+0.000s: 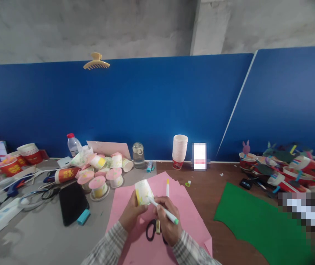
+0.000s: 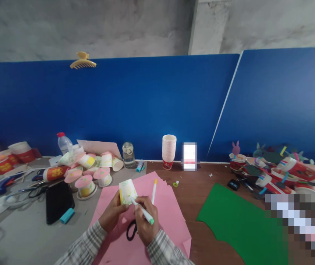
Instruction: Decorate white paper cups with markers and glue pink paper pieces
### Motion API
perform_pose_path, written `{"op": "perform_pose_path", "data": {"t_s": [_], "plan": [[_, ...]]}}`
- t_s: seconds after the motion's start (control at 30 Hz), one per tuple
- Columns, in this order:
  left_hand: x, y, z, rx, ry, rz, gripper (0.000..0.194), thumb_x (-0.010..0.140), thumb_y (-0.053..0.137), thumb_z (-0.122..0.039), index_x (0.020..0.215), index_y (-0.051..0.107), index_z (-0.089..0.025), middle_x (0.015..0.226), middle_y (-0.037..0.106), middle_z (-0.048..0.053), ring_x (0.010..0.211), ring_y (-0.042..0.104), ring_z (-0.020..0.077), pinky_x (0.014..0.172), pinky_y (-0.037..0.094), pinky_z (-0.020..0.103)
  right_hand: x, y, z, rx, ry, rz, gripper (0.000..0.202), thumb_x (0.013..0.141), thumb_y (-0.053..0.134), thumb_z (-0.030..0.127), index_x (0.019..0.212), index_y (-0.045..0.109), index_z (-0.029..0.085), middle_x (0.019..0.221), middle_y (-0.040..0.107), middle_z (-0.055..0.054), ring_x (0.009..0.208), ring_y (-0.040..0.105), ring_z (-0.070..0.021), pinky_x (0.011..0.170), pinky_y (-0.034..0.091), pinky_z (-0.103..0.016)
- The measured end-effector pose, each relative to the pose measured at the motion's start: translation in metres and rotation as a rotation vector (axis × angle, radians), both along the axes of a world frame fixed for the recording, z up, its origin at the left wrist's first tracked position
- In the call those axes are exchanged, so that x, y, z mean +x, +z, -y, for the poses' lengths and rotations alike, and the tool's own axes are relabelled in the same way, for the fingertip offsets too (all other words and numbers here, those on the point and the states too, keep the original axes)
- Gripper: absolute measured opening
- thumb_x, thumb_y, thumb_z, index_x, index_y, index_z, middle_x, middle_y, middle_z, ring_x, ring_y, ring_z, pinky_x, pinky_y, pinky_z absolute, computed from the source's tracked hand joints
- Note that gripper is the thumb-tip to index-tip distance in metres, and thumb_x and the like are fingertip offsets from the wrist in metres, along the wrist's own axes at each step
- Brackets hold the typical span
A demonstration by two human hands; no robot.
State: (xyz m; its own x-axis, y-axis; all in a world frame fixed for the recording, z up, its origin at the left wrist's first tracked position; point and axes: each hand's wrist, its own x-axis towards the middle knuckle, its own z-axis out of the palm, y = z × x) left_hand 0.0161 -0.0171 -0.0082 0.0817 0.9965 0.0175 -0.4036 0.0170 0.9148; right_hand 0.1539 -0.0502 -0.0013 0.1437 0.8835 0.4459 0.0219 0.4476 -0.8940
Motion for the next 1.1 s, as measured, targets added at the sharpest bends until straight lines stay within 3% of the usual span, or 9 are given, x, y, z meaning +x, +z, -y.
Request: {"op": "perform_pose_path", "data": {"t_s": [0.53,1.1], "plan": [[-0.003,-0.01,-0.003,0.056,-0.028,-0.014,0.053,0.043,0.078,-0.017,0.092,0.058,-0.023,0.076,0.065,0.001,0.086,0.056,0.0309,0.075,0.046,0.042,0.001,0.001,0.002,0.036,-0.011,0.004,0.012,0.072,0.053,0.021,0.08,0.062,0.021,0.052,0.06,0.004,0.04,0.054,-0.0156,0.039,0.044,-0.023],[0.0,-0.003,0.0,0.062,-0.019,-0.082,0.059,0.04,0.079,-0.019,0.094,0.056,-0.021,0.078,0.065,0.002,0.082,0.057,0.0299,0.07,0.047,0.04,0.0,0.0,0.0,0.051,-0.002,0.068,0.014,0.071,0.055,0.019,0.083,0.061,0.023,0.061,0.066,0.002,0.044,0.058,-0.0165,0.041,0.047,-0.023]]}}
